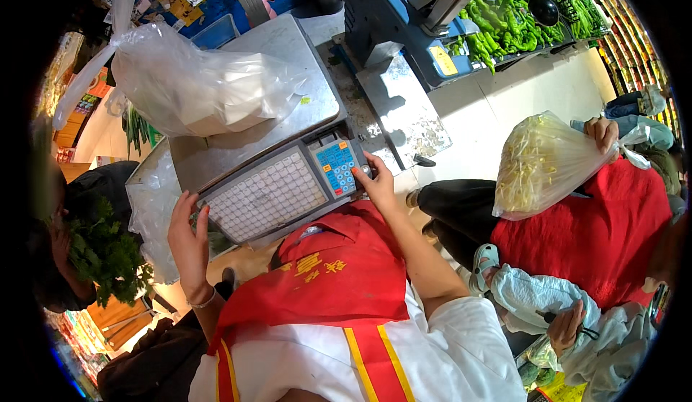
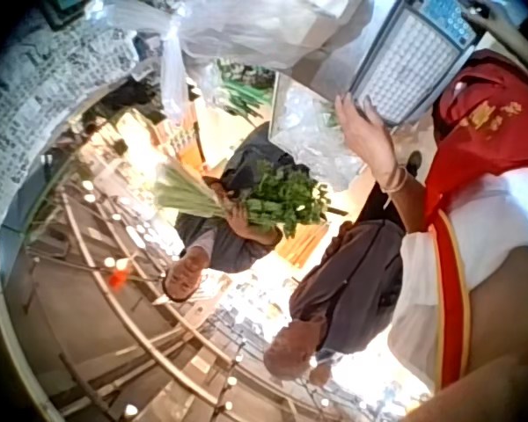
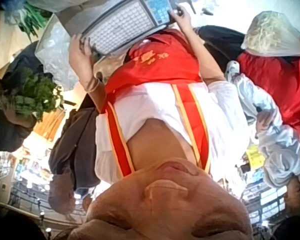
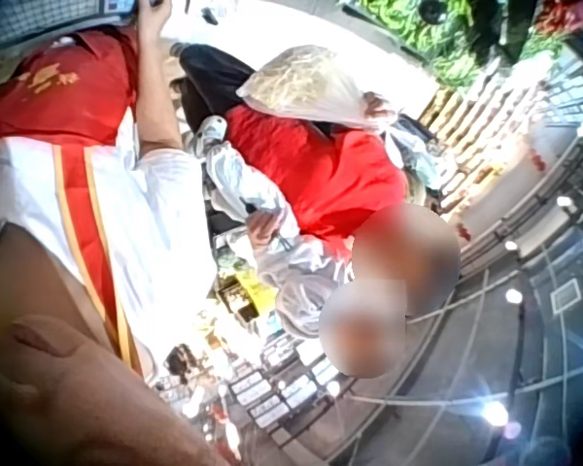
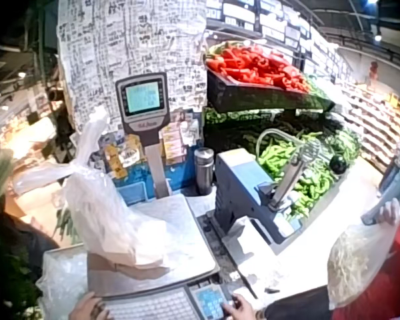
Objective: The person weighs various vegetables including leafy greens, green onions, and bean sprouts on a digital scale in a grocery store produce section. They place each item into a plastic bag, weigh it, and hand the bag to customers or place it aside.
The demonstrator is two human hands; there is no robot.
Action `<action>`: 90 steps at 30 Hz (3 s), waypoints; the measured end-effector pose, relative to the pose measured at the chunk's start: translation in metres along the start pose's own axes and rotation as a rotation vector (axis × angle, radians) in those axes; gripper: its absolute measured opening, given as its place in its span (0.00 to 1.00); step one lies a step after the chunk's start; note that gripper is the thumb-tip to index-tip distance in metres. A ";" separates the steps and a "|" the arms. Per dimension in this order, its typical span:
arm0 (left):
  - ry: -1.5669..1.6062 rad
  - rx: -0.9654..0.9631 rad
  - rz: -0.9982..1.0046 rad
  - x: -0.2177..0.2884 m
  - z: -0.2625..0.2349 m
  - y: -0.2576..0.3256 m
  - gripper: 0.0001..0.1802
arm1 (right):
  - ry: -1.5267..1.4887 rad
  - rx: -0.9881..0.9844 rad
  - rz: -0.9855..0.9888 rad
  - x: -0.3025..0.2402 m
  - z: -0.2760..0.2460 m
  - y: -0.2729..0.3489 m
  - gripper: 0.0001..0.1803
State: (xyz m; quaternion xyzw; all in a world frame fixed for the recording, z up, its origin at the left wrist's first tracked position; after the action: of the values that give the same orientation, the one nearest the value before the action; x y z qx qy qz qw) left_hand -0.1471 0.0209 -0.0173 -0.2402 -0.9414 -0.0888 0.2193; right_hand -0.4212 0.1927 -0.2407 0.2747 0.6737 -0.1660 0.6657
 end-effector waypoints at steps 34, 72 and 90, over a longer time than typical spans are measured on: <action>0.220 0.244 0.524 0.041 -0.090 -0.130 0.58 | -0.256 0.289 0.062 -0.031 0.032 0.005 0.21; 1.693 -0.533 0.649 0.086 -0.057 -0.189 0.10 | -0.481 -0.104 -0.022 -0.163 0.138 -0.058 0.08; 1.466 -0.717 0.822 0.189 -0.062 -0.141 0.11 | 0.240 0.105 -0.643 -0.283 0.029 -0.032 0.32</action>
State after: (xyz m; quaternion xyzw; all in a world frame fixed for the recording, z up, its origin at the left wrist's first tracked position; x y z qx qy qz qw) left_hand -0.3428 -0.0399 0.1150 -0.4936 -0.3226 -0.4212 0.6890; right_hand -0.4275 0.1084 0.0326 0.1000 0.7899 -0.3681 0.4802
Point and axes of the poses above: each hand's wrist, its own y-axis away from the middle knuckle, its own z-axis out of the palm, x = y × z, the point moved 4 cm from there along -y, towards the middle knuckle, and after that the axes turned 9 degrees about -x, right-handed, at the moved point
